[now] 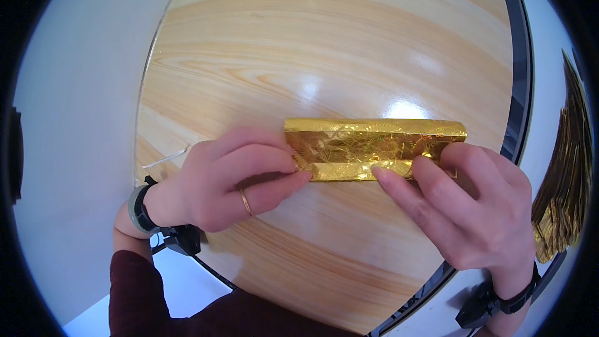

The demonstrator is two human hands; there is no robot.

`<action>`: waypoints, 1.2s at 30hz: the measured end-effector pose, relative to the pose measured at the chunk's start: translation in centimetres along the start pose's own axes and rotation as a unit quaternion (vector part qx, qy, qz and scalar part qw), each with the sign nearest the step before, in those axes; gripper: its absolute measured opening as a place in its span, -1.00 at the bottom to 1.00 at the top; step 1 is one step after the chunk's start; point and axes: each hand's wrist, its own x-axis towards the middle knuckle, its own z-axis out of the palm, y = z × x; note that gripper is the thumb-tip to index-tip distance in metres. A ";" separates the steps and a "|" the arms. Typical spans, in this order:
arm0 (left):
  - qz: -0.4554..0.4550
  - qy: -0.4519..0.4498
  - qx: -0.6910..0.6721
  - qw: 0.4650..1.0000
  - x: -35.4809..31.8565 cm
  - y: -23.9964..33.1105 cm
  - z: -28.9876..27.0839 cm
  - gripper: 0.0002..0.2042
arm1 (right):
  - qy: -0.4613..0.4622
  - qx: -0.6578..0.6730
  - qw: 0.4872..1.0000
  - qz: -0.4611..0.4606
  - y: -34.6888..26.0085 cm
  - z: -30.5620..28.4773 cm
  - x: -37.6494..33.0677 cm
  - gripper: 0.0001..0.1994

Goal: Fold gold-colored paper into decorative rectangles.

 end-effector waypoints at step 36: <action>0.066 -0.022 0.038 0.997 4.6 0.8 1.7 -0.83 | 0.033 0.009 0.999 -0.010 0.4 -0.9 -2.8 -0.59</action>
